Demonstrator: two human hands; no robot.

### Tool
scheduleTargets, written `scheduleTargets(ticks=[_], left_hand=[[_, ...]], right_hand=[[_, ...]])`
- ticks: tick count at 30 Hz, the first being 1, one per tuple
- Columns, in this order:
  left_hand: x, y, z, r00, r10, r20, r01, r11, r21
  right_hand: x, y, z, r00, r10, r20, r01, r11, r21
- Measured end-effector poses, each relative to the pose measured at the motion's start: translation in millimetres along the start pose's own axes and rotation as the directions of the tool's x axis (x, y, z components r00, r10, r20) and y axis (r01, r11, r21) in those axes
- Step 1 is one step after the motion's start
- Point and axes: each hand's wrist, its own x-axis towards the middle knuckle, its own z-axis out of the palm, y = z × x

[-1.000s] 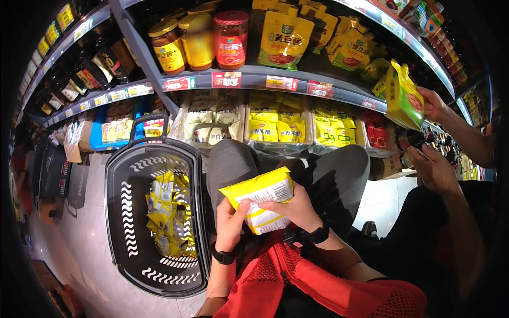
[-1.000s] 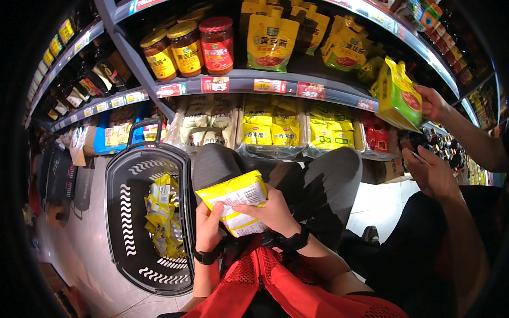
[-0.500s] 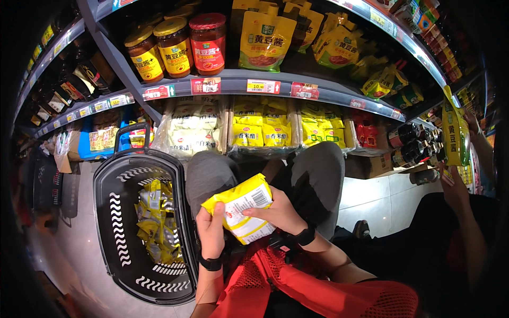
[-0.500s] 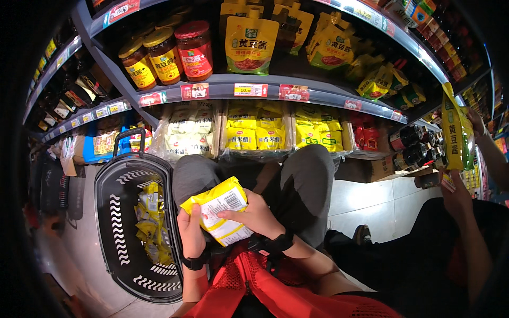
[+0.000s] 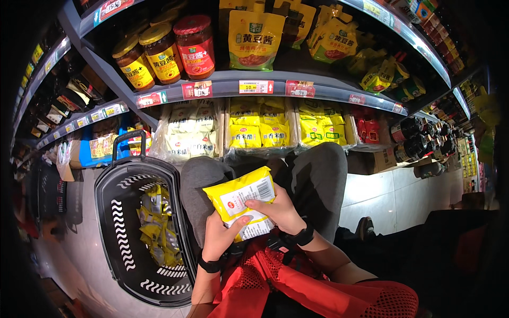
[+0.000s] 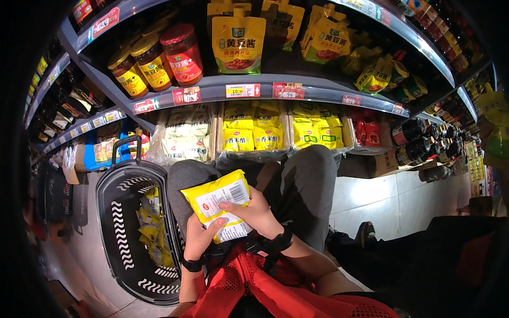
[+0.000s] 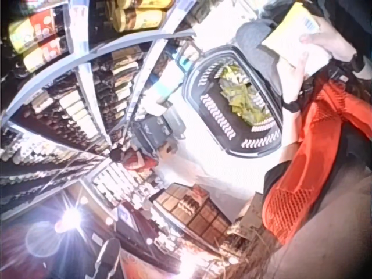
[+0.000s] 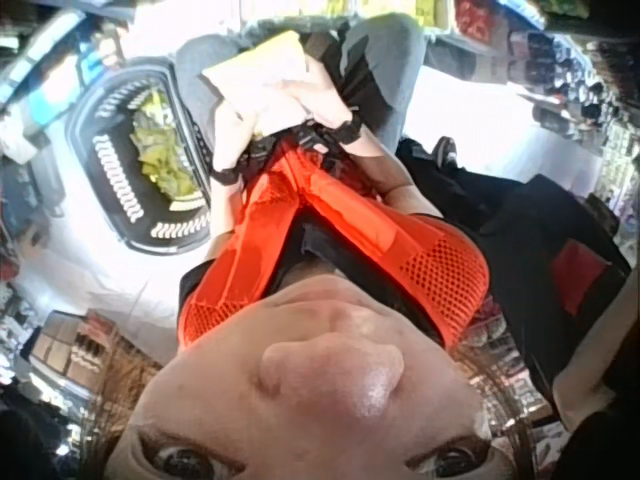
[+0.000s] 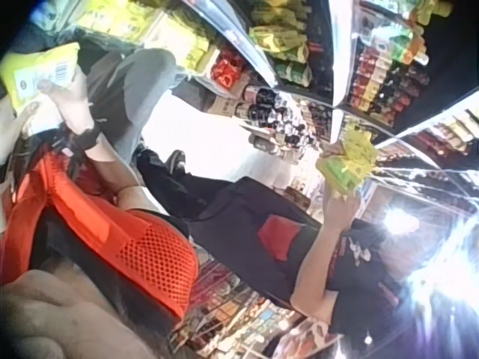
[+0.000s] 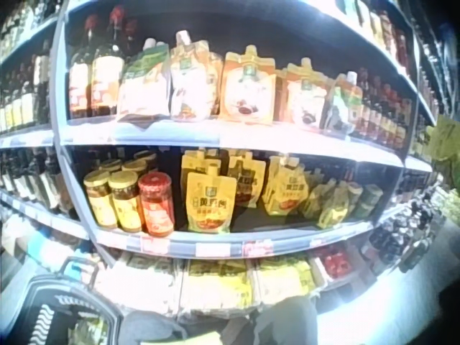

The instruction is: The person takes small yellow packets from a shopping basket and places them one by one onto a supermarket shelf.

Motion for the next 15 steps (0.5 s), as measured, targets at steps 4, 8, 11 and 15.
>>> scheduleTargets(ticks=[4,8,11,15], left_hand=[[-1,0,2,1.000,0.013,-0.020,-0.013,0.999,-0.034],[-3,-4,1,0.999,-0.016,-0.039,0.020,0.992,0.122],[-1,-5,4,0.998,-0.025,-0.054,0.034,0.983,0.180],[3,5,11,0.996,0.016,-0.091,0.014,0.949,0.315]], right_hand=[[6,12,-7,0.992,0.066,0.106,-0.066,0.998,-0.011],[11,20,-12,0.955,0.236,0.178,-0.251,0.965,0.071],[18,28,-19,0.910,0.312,0.273,-0.359,0.922,0.145],[27,49,-34,0.892,0.315,0.325,-0.391,0.898,0.202]])
